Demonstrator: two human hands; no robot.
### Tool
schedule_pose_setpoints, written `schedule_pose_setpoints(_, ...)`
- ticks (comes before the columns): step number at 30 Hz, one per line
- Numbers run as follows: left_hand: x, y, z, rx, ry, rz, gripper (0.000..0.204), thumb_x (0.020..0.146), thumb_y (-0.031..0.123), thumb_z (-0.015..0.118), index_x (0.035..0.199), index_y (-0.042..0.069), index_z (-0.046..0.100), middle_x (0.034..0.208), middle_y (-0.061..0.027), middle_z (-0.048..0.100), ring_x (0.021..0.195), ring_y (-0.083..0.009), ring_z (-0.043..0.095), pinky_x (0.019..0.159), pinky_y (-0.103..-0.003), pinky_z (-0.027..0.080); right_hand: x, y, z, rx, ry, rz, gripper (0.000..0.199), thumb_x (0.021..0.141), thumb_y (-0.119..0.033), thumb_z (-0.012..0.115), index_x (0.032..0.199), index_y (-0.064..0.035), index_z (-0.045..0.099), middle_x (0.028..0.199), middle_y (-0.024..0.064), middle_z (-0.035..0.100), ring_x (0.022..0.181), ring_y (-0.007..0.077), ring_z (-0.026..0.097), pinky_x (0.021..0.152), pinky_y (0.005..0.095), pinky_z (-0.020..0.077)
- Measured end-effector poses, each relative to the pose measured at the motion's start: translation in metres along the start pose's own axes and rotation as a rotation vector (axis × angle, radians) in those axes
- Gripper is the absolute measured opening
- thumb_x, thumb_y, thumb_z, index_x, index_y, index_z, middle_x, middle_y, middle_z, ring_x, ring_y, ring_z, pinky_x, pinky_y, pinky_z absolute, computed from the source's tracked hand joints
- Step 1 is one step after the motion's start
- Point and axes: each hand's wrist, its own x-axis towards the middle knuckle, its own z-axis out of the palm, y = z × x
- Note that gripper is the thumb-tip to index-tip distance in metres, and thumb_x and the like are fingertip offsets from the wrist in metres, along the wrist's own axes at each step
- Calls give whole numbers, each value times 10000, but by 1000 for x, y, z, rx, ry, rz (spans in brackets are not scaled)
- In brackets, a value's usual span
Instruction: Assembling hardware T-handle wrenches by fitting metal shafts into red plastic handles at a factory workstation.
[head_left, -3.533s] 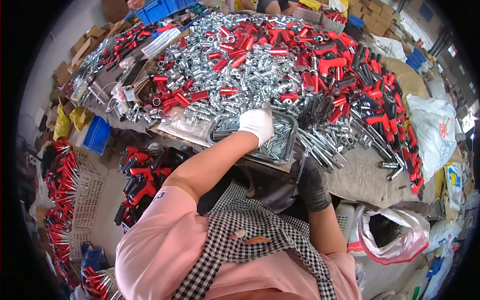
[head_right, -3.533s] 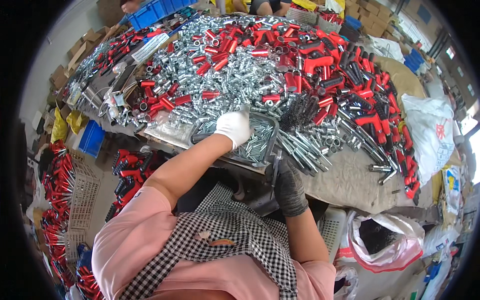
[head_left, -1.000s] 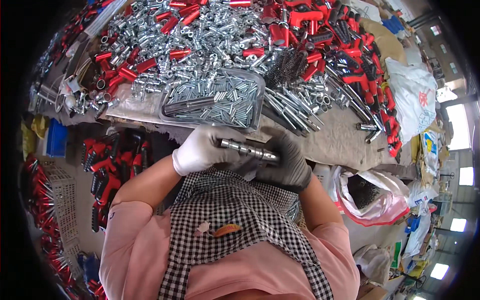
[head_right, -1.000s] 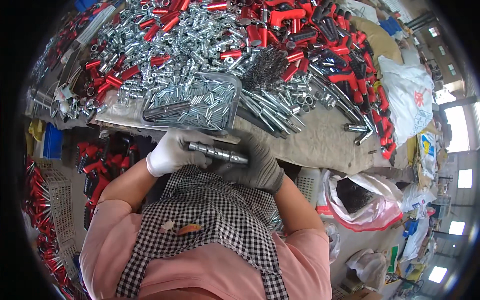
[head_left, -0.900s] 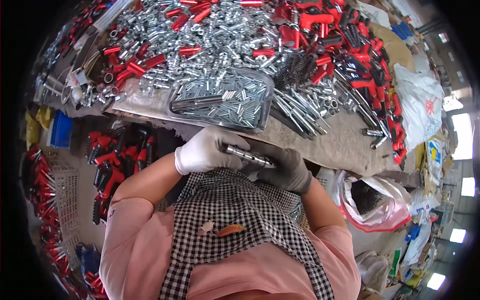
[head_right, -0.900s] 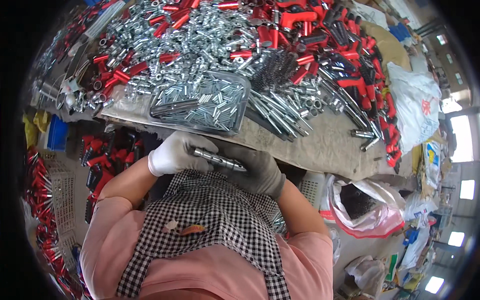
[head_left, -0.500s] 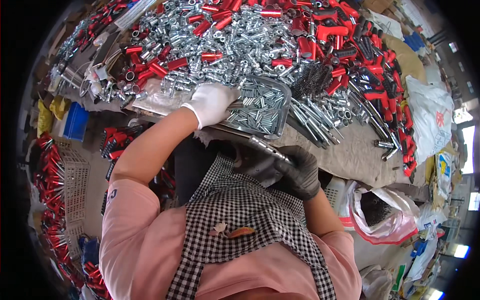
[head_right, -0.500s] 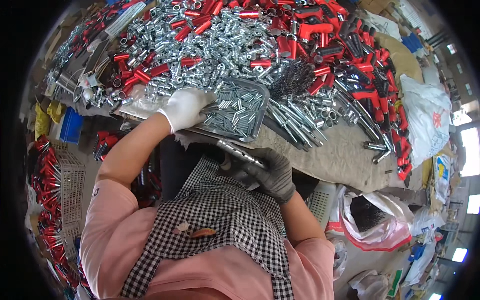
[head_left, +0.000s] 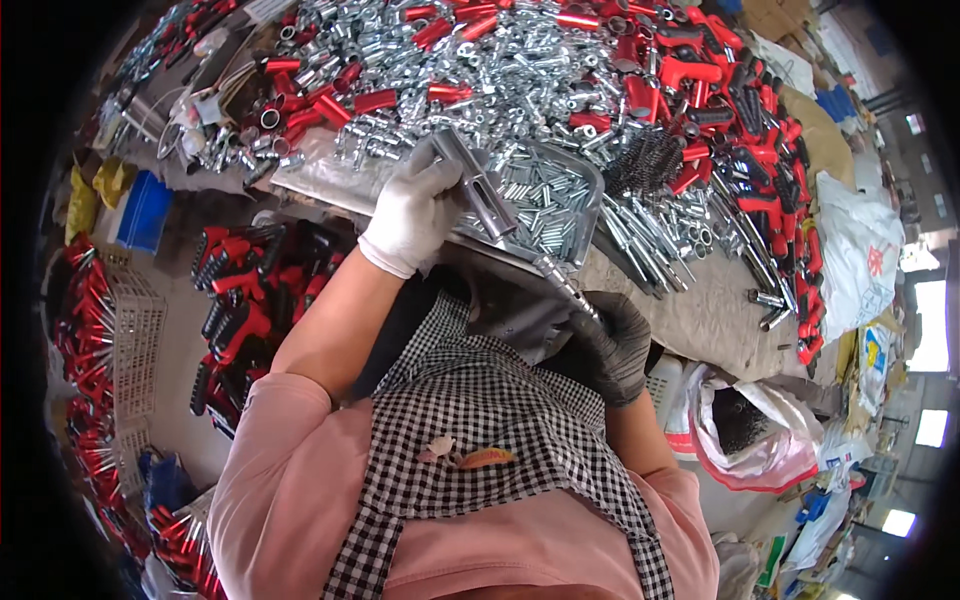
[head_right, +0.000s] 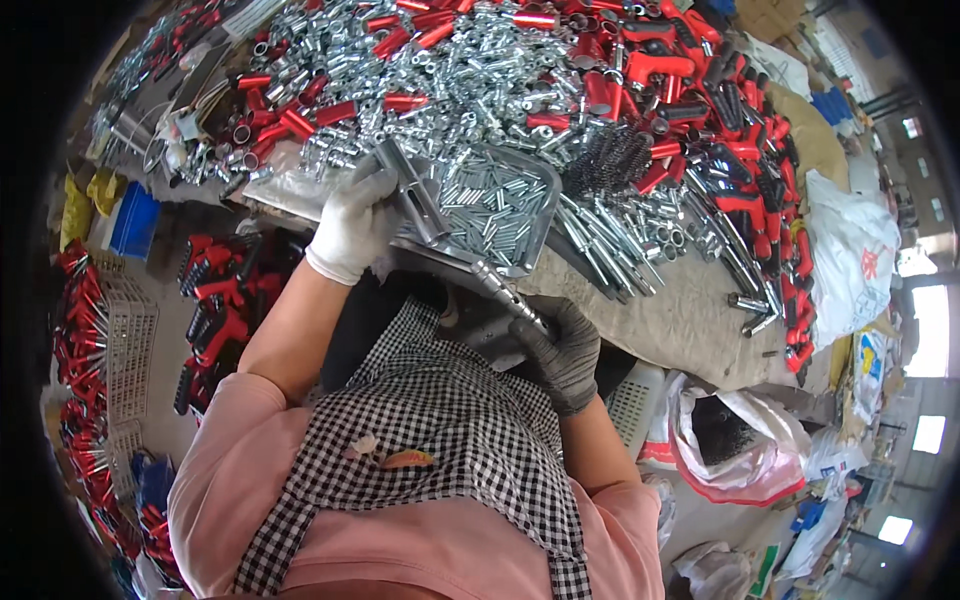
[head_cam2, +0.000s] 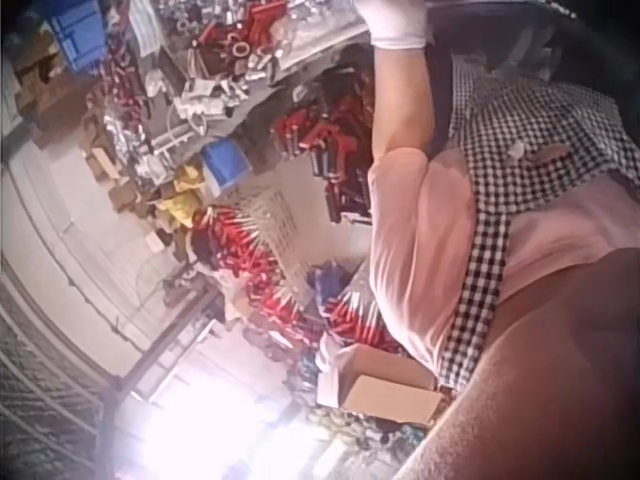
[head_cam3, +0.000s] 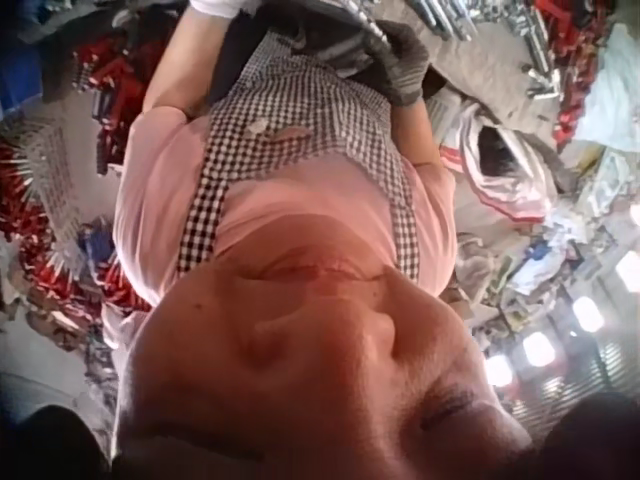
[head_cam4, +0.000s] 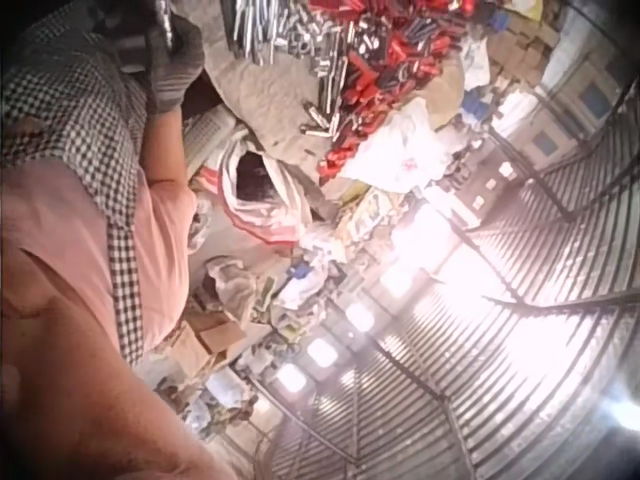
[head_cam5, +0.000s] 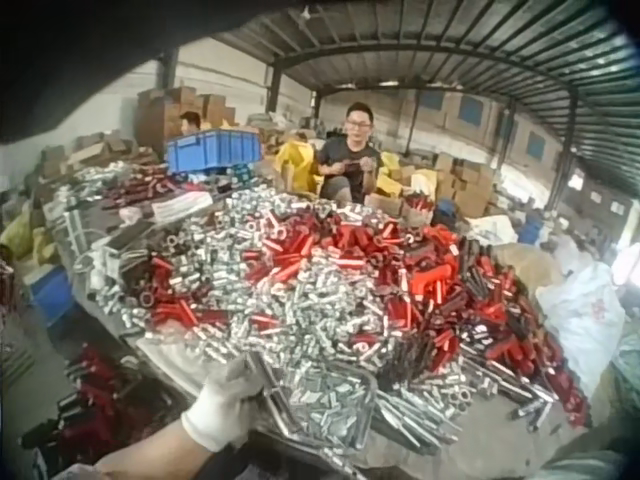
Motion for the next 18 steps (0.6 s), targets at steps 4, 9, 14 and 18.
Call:
schedule_pose_setpoints(4, -12, 8, 7, -397, 12, -260, 279, 937, 87, 524, 1150, -90, 566, 1036, -165, 603, 875, -265, 652, 699, -332, 570, -4, -5, 4, -4, 14, 14, 335, 811, -128, 785, 1082, 12, 645, 924, 48, 680, 829, 92, 613, 760, 252, 513)
schedule_pose_setpoints(9, -26, 14, 11, -234, -172, -657, 428, 1033, 372, 397, 1244, 26, 537, 1021, -119, 620, 702, -138, 589, 532, -235, 486, -5, -5, -4, -47, 49, -31, 332, 837, -155, 759, 1062, 46, 619, 909, 92, 692, 818, 151, 654, 750, 300, 535)
schedule_pose_setpoints(14, -56, 47, 24, 159, -561, -1000, 402, 973, 223, 470, 1299, 3, 554, 923, -53, 605, 605, -54, 537, 476, -174, 405, -6, 2, -22, 35, 66, 13, 346, 797, -118, 792, 1096, -5, 657, 928, 29, 676, 821, 84, 610, 755, 241, 516)
schedule_pose_setpoints(18, -45, 52, 24, 586, -607, -663, 456, 909, 172, 535, 1326, -11, 549, 842, -29, 621, 597, -37, 527, 488, -172, 397, -10, -5, -35, -132, 81, -54, 342, 797, -129, 795, 1089, -6, 665, 907, 35, 689, 804, 80, 620, 750, 246, 524)
